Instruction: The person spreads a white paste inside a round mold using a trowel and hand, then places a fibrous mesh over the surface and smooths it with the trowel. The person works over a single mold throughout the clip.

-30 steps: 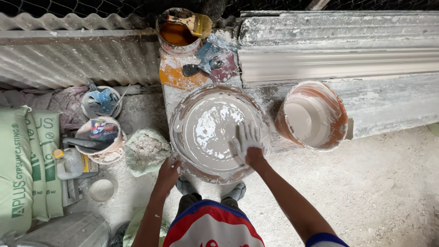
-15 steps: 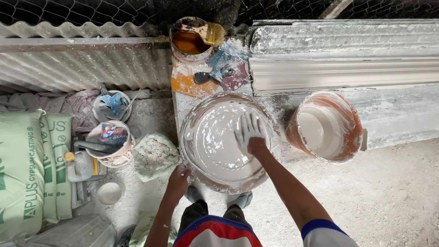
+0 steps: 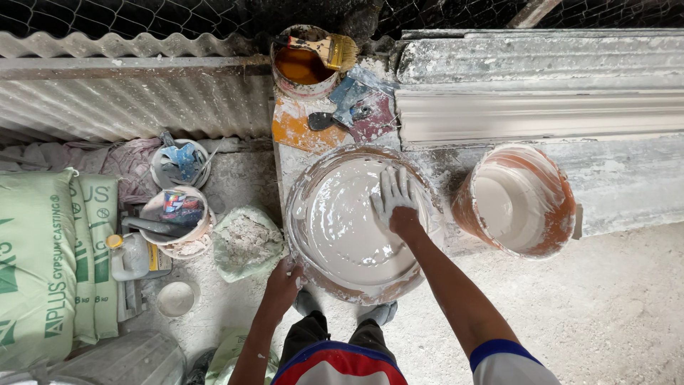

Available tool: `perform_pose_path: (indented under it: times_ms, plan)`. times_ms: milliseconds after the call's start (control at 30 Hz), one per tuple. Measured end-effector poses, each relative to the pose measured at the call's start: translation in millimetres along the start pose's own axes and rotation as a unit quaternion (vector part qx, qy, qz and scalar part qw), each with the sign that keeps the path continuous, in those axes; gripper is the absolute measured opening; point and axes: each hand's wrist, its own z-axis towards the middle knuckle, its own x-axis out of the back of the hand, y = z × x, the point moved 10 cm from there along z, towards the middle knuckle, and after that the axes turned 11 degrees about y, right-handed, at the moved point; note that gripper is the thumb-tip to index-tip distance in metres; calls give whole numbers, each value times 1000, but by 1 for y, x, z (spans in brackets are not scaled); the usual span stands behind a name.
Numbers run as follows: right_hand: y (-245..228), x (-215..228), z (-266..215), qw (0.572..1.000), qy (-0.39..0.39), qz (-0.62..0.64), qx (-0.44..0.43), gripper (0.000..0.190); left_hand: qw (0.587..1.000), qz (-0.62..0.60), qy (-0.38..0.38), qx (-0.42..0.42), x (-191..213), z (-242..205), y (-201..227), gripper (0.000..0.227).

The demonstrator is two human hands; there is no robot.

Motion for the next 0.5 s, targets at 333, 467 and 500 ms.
perform_pose_path:
  times_ms: [333,467,500]
  plan:
    - [9,-5,36,998,60,-12,-8,80,1000,4,6,18,1,-2,0,51]
    - [-13,-7,58,999,45,25,-16,86,1000,7,10,25,0,2,0,49]
    - [-25,-7,62,999,34,30,-9,86,1000,5,10,28,0,2,-1,48]
